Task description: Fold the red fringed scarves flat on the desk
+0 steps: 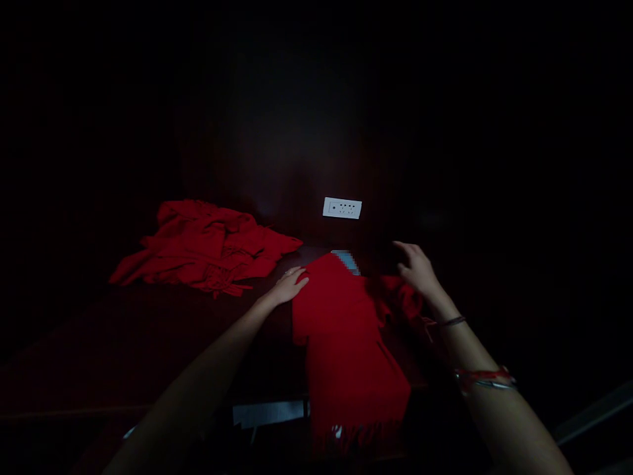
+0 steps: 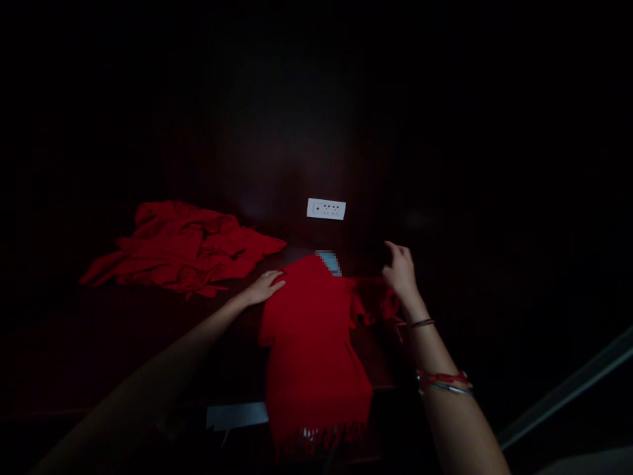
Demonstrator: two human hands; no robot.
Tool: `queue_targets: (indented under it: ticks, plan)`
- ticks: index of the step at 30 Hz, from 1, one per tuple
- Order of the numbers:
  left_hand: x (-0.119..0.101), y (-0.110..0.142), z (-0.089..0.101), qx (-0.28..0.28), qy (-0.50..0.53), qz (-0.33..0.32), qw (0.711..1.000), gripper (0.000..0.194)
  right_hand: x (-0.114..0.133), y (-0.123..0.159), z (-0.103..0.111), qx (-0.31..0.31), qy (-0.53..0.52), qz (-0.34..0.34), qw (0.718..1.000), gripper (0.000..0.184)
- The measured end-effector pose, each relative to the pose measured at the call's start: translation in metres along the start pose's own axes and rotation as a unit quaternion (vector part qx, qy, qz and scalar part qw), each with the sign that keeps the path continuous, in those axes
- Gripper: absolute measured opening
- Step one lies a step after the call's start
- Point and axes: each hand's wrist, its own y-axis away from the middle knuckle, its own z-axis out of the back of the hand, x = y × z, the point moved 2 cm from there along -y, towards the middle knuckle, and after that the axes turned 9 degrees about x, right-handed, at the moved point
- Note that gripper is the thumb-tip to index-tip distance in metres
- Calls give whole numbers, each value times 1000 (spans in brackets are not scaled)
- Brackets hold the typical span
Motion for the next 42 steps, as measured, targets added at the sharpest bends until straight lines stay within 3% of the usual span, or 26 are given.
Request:
queue_targets:
  ticks: [2, 3, 4, 7, 10, 13, 19, 23, 25, 29, 31, 34, 37, 39, 42]
  plan:
    - [2, 2, 4, -13, 9, -35, 999, 45, 37, 3, -26, 122, 15, 157, 980, 49]
    - [3, 4, 7, -9, 19, -50, 999, 45, 50, 4, -43, 188, 29, 192, 963, 44]
    - [4, 5, 9, 1, 33, -62, 998, 45, 59, 4, -60, 241, 50, 198, 949, 42]
    - [7, 9, 14, 14, 75, -77, 994, 45, 63, -3, -100, 311, 120, 135, 933, 42]
    - [8, 8, 15, -11, 90, -64, 994, 43, 52, -13, -114, 361, 142, 119, 914, 32]
    - [9, 5, 15, -26, 70, -57, 996, 38, 46, -22, -100, 369, 126, 142, 910, 23]
    - [11, 2, 16, -27, 39, -61, 997, 48, 27, -36, -54, 306, 79, 137, 939, 28]
    - [6, 3, 16, -43, 14, -57, 997, 39, 12, -26, -64, 366, 188, 104, 906, 21]
    - [3, 5, 16, -46, 19, -58, 997, 35, 16, -14, -73, 354, 226, 115, 900, 21]
    - [-4, 7, 16, -10, 50, -83, 995, 39, 53, 14, -77, 238, 230, 172, 928, 25]
    - [-4, 5, 15, -7, 66, -58, 996, 38, 80, 30, -76, 223, 186, 186, 939, 29]
    - [-1, 1, 12, -16, 99, -15, 995, 33, 122, 52, -83, 301, 93, 174, 933, 42]
    - [6, -3, 10, -42, 160, -9, 986, 34, 161, 64, -101, 358, 106, 116, 920, 58]
    - [17, -4, 15, -94, 214, 11, 972, 35, 180, 63, -115, 382, 136, 78, 911, 53]
    - [38, -2, 26, -188, 262, 70, 944, 30, 195, 55, -129, 410, 151, 33, 899, 28]
